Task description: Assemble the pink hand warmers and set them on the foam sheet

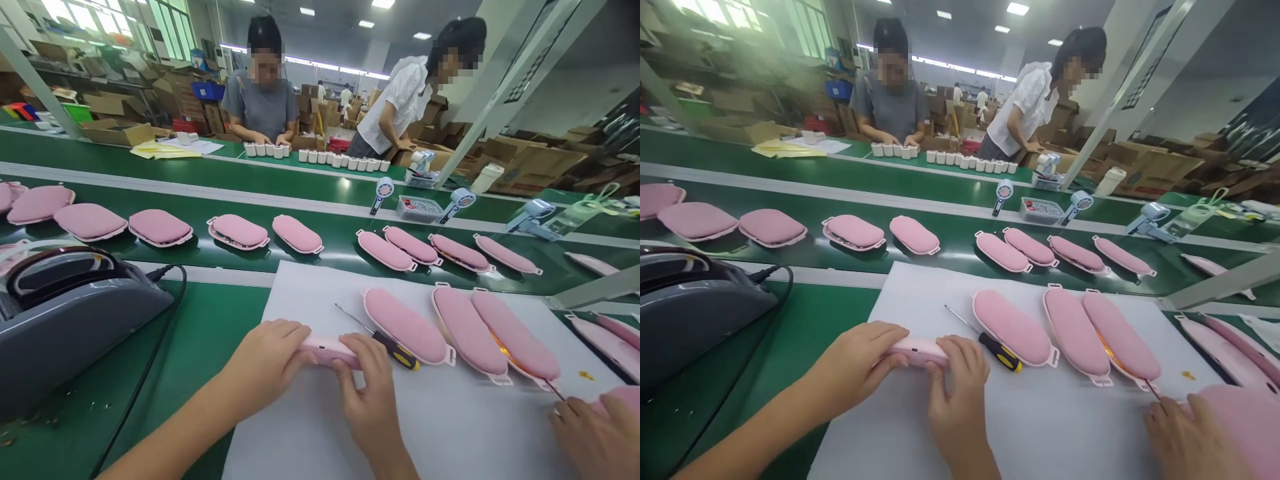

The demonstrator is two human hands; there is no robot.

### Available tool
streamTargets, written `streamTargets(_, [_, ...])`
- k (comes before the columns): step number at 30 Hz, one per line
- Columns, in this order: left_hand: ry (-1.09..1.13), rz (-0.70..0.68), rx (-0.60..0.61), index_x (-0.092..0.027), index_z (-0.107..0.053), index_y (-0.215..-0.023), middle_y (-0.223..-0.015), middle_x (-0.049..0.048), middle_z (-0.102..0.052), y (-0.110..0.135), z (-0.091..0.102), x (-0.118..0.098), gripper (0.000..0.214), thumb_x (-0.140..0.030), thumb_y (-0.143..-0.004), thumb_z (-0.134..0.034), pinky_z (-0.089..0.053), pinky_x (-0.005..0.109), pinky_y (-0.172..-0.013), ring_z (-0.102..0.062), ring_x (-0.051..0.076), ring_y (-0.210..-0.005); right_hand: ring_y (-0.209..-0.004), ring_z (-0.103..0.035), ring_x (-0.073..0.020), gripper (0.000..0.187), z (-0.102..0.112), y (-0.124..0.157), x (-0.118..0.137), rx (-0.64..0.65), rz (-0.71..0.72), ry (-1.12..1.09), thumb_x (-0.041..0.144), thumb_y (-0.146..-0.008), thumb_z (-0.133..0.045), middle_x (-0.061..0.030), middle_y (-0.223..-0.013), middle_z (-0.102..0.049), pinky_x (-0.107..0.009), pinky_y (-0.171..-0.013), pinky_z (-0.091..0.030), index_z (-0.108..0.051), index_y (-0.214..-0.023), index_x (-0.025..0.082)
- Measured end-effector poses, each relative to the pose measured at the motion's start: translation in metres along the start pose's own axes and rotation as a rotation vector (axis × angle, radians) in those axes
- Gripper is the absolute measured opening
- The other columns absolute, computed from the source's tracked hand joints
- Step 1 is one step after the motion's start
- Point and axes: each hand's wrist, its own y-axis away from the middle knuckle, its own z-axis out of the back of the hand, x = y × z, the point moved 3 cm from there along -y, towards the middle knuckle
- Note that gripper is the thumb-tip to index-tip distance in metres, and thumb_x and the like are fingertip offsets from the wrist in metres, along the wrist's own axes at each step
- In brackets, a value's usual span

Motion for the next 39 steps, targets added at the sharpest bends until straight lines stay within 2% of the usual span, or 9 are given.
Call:
streamTargets(4, [-0.088,-0.01,-0.13,-0.016,-0.06,-0.095,-0.089,0.0068,-0.071,0.017,-0.012,-0.001,0.022,-0.019,-0.094,-0.038,-0.049,0.032,-0.062,-0.063,0.021,-0.077,-0.097,-0.054,-0.0225,0.019,-0.013,0.009,-0.002,-0.002,0.004,-0.015,0.024,-0.091,-0.053,-0.0081,-0.104,-0.06,-0.038,-0.081,-0.047,-0.058,-0.11,0.022])
streamTargets(7, [-0.118,0.033,-0.286,-0.015,-0.059,-0.1,-0.095,0.0082,-0.071,0.023,-0.017,-0.006,0.02,-0.021,-0.094,-0.042,-0.05,0.034,-0.071,-0.062,0.022,-0.086,-0.086,-0.052,-0.0199,0.018,-0.015,0.01,0.002,-0.06,0.019,-0.024,0.022,-0.092,-0.052,-0.0058,-0.094,-0.057,-0.034,-0.073,-0.046,-0.059,-0.109,0.022])
streamTargets(10, [-0.066,0.109,-0.451,-0.016,-0.059,-0.1,-0.088,0.0059,-0.071,0.025,-0.024,-0.01,0.017,-0.015,-0.09,-0.045,-0.048,0.033,-0.07,-0.061,0.02,-0.08,-0.078,-0.049,-0.0184,0.02,-0.019,0.009,0.009,-0.181,0.012,0.05,0.014,-0.09,-0.05,-0.0036,-0.085,-0.054,-0.033,-0.071,-0.043,-0.059,-0.106,0.022])
streamTargets(12, [-0.037,0.155,-0.511,-0.018,-0.06,-0.096,-0.083,0.0043,-0.071,0.024,-0.028,-0.01,0.018,-0.01,-0.087,-0.047,-0.047,0.033,-0.067,-0.061,0.019,-0.074,-0.077,-0.048,-0.0184,0.021,-0.022,0.007,0.013,-0.228,-0.007,0.096,0.01,-0.088,-0.049,-0.0035,-0.084,-0.054,-0.033,-0.071,-0.041,-0.059,-0.103,0.021])
streamTargets(17, [-0.012,0.159,-0.496,-0.017,-0.062,-0.093,-0.083,0.005,-0.072,0.023,-0.031,-0.009,0.017,-0.011,-0.085,-0.048,-0.045,0.034,-0.065,-0.06,0.02,-0.073,-0.075,-0.045,-0.0194,0.018,-0.023,0.004,0.015,-0.156,-0.071,0.111,0.013,-0.088,-0.049,-0.0036,-0.082,-0.051,-0.035,-0.071,-0.038,-0.06,-0.099,0.021])
streamTargets(22, [-0.044,0.118,-0.499,-0.014,-0.061,-0.095,-0.082,0.0066,-0.072,0.025,-0.03,-0.008,0.015,-0.015,-0.086,-0.049,-0.043,0.033,-0.062,-0.057,0.019,-0.07,-0.087,-0.048,-0.0228,0.015,-0.025,0.002,0.012,-0.032,-0.056,0.07,0.03,-0.089,-0.055,-0.0059,-0.095,-0.056,-0.039,-0.079,-0.036,-0.061,-0.101,0.023])
streamTargets(28, [0.03,0.12,-0.528,-0.019,-0.061,-0.091,-0.079,0.0035,-0.072,0.022,-0.03,-0.007,0.015,-0.013,-0.086,-0.048,-0.04,0.033,-0.061,-0.057,0.017,-0.067,-0.083,-0.051,-0.0234,0.015,-0.034,0.005,0.015,-0.151,0.051,0.198,0.025,-0.088,-0.053,-0.0072,-0.09,-0.057,-0.041,-0.078,-0.034,-0.057,-0.102,0.02])
streamTargets(34, [0.001,0.179,-0.537,-0.017,-0.061,-0.087,-0.075,0.0043,-0.071,0.018,-0.034,-0.006,0.013,-0.013,-0.085,-0.048,-0.037,0.033,-0.059,-0.055,0.018,-0.065,-0.08,-0.051,-0.0236,0.012,-0.037,0.001,0.019,-0.167,-0.095,0.192,0.024,-0.089,-0.049,-0.0069,-0.087,-0.056,-0.043,-0.079,-0.032,-0.058,-0.096,0.021])
streamTargets(39, [-0.036,0.137,-0.499,-0.016,-0.06,-0.095,-0.085,0.007,-0.071,0.025,-0.034,-0.008,0.015,-0.02,-0.088,-0.048,-0.039,0.033,-0.063,-0.057,0.019,-0.071,-0.087,-0.052,-0.0237,0.018,-0.03,0.002,0.008,-0.035,0.062,0.112,0.03,-0.09,-0.052,-0.0068,-0.096,-0.056,-0.042,-0.082,-0.032,-0.058,-0.106,0.024])
